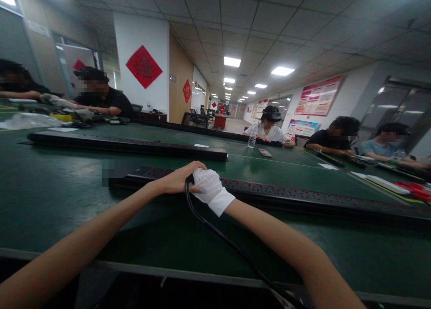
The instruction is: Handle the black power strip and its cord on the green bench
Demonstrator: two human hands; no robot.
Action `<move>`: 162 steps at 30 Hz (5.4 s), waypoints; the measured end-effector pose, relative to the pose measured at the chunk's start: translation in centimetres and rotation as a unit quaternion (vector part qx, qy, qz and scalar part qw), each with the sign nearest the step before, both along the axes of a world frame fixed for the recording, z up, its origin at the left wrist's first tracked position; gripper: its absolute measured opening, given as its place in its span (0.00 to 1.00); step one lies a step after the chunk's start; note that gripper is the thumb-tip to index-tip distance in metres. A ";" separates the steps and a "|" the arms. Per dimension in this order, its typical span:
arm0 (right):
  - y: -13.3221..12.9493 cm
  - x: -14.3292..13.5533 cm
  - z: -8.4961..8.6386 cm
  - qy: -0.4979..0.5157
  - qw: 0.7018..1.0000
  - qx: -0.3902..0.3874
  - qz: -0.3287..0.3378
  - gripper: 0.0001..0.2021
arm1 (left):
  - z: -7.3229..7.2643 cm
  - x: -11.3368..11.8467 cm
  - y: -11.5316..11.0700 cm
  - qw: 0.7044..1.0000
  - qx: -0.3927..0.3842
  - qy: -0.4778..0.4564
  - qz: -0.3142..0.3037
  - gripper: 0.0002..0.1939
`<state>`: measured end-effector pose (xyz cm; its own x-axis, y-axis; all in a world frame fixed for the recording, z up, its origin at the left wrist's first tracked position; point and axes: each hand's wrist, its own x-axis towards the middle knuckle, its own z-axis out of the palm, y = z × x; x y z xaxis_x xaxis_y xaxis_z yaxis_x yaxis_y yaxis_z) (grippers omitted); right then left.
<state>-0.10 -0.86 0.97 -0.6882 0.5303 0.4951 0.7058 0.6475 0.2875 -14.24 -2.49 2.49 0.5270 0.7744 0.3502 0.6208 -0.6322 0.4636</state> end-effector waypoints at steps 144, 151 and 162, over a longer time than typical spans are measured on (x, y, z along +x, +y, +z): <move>-0.7 0.1 0.8 -0.043 0.996 -0.067 -0.028 0.19 | -0.3 -0.2 0.3 0.998 0.034 -0.006 -0.052 0.37; -0.7 0.0 0.5 -0.026 0.997 -0.060 -0.039 0.16 | -0.2 -0.3 0.3 0.998 0.021 -0.008 -0.057 0.38; -0.6 0.1 0.6 -0.029 0.997 -0.067 -0.029 0.18 | -0.4 -0.3 0.5 0.998 0.026 -0.006 -0.054 0.37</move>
